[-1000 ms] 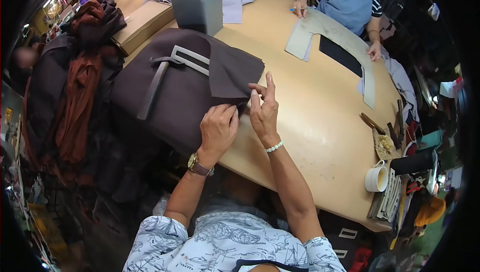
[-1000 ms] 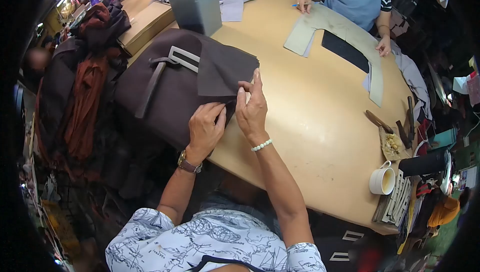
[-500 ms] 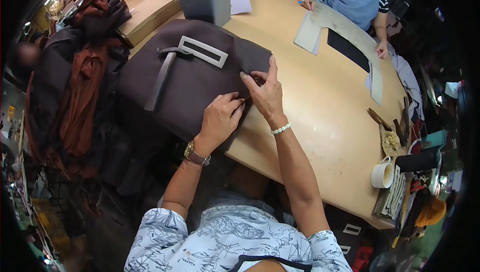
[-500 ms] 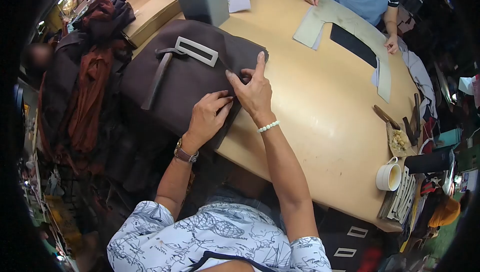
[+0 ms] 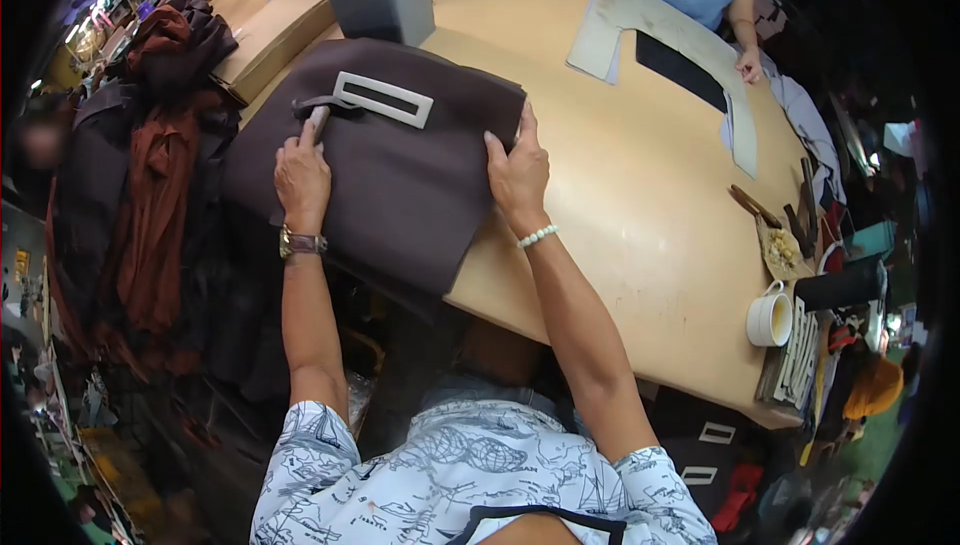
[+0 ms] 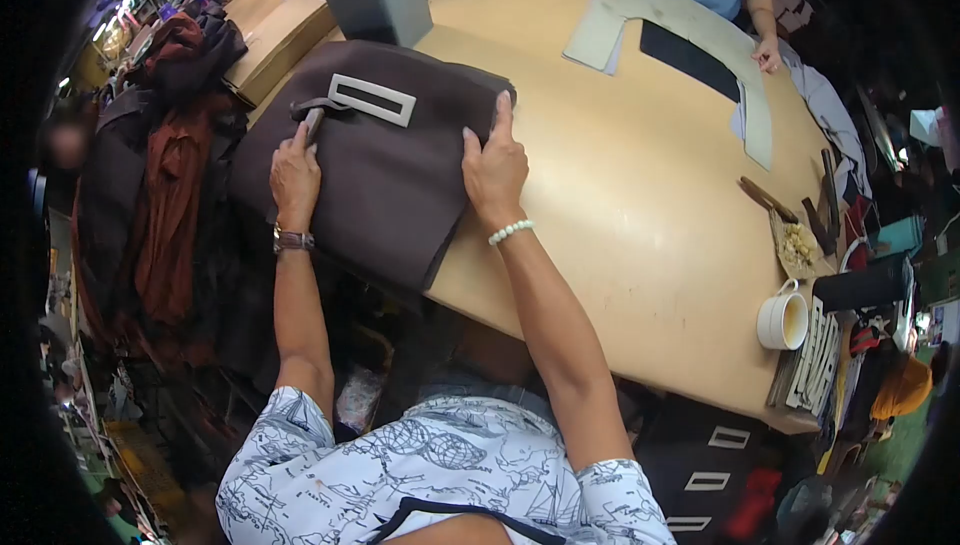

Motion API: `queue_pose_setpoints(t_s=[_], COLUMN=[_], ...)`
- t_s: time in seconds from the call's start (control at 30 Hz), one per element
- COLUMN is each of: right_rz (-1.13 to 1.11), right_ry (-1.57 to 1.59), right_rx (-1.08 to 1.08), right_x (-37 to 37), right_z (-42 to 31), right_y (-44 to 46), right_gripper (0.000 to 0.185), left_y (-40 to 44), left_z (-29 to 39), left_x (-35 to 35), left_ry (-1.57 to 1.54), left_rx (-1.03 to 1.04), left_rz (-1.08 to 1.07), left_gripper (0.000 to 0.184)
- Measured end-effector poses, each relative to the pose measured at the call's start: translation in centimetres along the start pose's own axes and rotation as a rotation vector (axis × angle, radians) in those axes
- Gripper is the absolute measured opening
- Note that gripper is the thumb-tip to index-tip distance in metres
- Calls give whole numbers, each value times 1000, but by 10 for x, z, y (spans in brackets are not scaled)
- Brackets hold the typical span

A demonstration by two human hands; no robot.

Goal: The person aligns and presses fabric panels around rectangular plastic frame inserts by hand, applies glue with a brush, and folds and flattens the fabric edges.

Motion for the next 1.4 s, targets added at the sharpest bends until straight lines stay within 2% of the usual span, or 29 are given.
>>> queue_pose_setpoints(t_s=[0.1,0.17,0.2,0.27,0.3,0.37,0.43,0.5,0.57,0.63,0.7,0.77,0.83,0.9,0.97,1.0,1.1,1.27,1.37,1.4], right_rz=[115,220,105,203,297,384,466,500,471,415,400,357,316,248,264,270,376,569,461,448], right_ry=[218,357,627,698,666,529,167,133,33,-22,-132,-296,-403,-601,-749,-819,-860,-931,-765,-815], right_rx=[-69,-138,201,181,140,212,166,179,196,234,257,279,228,157,231,267,472,136,253,120], right_x=[-11,-38,-65,-100,-113,-148,-181,-215,-248,-281,-310,-336,-353,-363,-358,-351,-335,-327,-335,-339], right_z=[-12,-28,-44,-40,-27,-12,27,54,60,76,95,105,111,111,98,88,76,93,87,94], right_y=[6,-8,-15,-30,-37,-56,-80,-102,-118,-135,-151,-160,-163,-164,-163,-160,-162,-172,-167,-167], right_gripper=[63,61,59,60,60,60,60,60,62,62,64,65,66,66,65,65,63,56,55,54], left_y=[6,7,9,14,16,17,12,0,-17,-43,-78,-109,-138,-157,-165,-164,-160,-159,-169,-174], left_z=[-3,-7,-8,-13,-15,-13,-9,27,72,115,165,191,204,209,209,211,219,226,211,202], left_x=[-10,-19,-23,-23,-21,-14,0,-14,-34,-41,-64,-55,-37,-27,-19,-24,-26,-29,-49,-59], left_ry=[-76,-76,-67,-47,-34,-7,57,-43,-183,-360,-459,-500,-501,-503,-501,-636,-727,-893,-916,-912], left_rx=[-61,-62,-50,-23,-9,-11,50,180,340,458,566,640,629,592,556,476,416,284,235,214], left_rz=[-18,48,78,113,119,53,11,93,152,105,-30,-178,-304,-294,-264,-338,-470,-595,-566,-536], left_gripper=[36,36,36,36,35,34,33,34,35,38,44,52,56,55,55,53,50,46,45,44])
Point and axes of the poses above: each hand's wrist, its own y-axis towards the middle knuckle, its own x-axis out of the palm, z = x × y, the point moved 1 cm from there along y, towards the middle knuckle, and after that the axes turned 7 degrees about -x, right-handed, at the moved point
